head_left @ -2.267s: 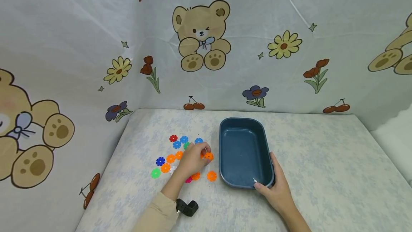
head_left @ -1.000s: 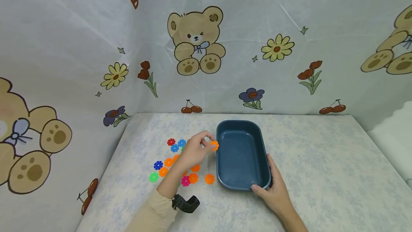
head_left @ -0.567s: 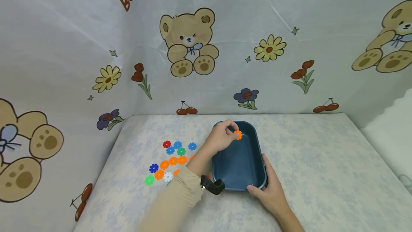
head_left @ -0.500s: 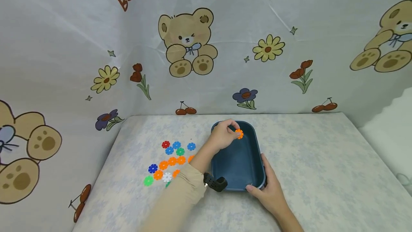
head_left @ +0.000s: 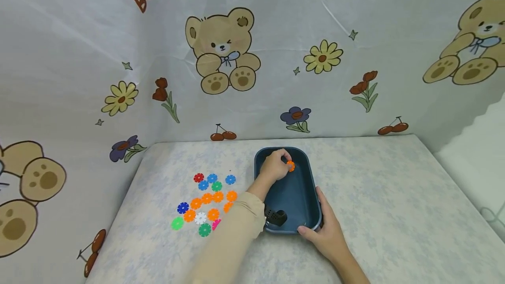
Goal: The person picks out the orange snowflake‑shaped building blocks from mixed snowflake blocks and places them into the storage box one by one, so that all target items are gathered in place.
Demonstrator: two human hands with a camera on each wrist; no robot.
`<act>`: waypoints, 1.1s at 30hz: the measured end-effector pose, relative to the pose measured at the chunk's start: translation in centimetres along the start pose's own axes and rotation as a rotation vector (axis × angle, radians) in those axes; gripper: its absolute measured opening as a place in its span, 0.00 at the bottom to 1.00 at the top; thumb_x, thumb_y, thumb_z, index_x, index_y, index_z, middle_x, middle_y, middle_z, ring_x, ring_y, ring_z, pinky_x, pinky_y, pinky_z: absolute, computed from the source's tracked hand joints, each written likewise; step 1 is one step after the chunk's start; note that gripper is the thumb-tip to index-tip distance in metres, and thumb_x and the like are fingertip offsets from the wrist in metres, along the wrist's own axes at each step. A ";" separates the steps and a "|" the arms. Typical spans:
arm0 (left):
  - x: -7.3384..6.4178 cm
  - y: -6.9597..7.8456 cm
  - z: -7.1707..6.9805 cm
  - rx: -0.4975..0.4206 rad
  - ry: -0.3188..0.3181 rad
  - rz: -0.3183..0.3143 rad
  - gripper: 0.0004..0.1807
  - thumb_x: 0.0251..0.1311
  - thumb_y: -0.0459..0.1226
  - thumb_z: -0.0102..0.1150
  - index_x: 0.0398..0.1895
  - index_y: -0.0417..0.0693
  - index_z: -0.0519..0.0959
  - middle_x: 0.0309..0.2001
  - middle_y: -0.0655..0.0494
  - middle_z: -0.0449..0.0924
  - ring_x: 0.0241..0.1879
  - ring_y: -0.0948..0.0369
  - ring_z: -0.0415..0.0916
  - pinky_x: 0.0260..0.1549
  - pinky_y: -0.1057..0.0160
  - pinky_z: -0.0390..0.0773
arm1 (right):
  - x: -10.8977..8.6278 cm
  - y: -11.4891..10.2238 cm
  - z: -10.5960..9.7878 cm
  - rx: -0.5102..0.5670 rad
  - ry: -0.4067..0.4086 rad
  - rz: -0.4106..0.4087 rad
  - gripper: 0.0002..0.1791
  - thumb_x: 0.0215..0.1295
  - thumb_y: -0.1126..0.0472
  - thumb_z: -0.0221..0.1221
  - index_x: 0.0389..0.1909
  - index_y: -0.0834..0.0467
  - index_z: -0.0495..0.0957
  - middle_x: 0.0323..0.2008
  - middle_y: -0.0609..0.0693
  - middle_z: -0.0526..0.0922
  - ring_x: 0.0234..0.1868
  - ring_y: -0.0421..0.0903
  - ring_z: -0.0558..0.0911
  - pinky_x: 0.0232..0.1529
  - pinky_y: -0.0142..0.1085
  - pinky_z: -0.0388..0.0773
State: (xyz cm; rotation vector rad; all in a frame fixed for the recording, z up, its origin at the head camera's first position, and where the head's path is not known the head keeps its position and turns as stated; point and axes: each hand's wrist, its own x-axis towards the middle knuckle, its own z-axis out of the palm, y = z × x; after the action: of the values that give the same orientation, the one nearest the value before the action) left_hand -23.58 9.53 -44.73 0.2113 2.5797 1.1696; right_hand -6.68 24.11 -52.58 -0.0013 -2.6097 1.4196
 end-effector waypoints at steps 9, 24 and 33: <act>1.4 -1.5 1.3 0.181 0.028 0.012 0.05 0.64 0.39 0.62 0.39 0.62 0.78 0.35 0.58 0.81 0.24 0.58 0.72 0.23 0.62 0.69 | 0.1 -0.2 0.1 0.015 0.007 0.000 0.64 0.48 0.55 0.75 0.79 0.37 0.41 0.78 0.51 0.54 0.73 0.51 0.63 0.61 0.18 0.58; 1.9 -1.5 2.5 0.503 0.169 0.079 0.11 0.58 0.52 0.68 0.35 0.61 0.77 0.30 0.61 0.79 0.25 0.62 0.73 0.21 0.62 0.70 | 0.1 0.0 0.1 0.050 0.004 -0.010 0.64 0.48 0.58 0.75 0.80 0.45 0.43 0.78 0.50 0.53 0.73 0.53 0.63 0.60 0.16 0.58; 1.1 -1.4 2.0 0.415 0.159 0.081 0.10 0.62 0.51 0.65 0.40 0.61 0.80 0.35 0.61 0.83 0.26 0.62 0.75 0.23 0.62 0.72 | 0.0 -0.2 0.1 0.058 0.001 -0.007 0.64 0.48 0.58 0.74 0.79 0.37 0.41 0.78 0.49 0.52 0.73 0.53 0.63 0.60 0.16 0.58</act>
State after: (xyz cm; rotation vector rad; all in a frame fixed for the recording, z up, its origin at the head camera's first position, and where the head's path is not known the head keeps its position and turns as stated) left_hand -23.98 10.30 -47.25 0.3261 2.9575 0.6846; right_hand -6.66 23.98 -52.48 0.0146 -2.5639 1.4915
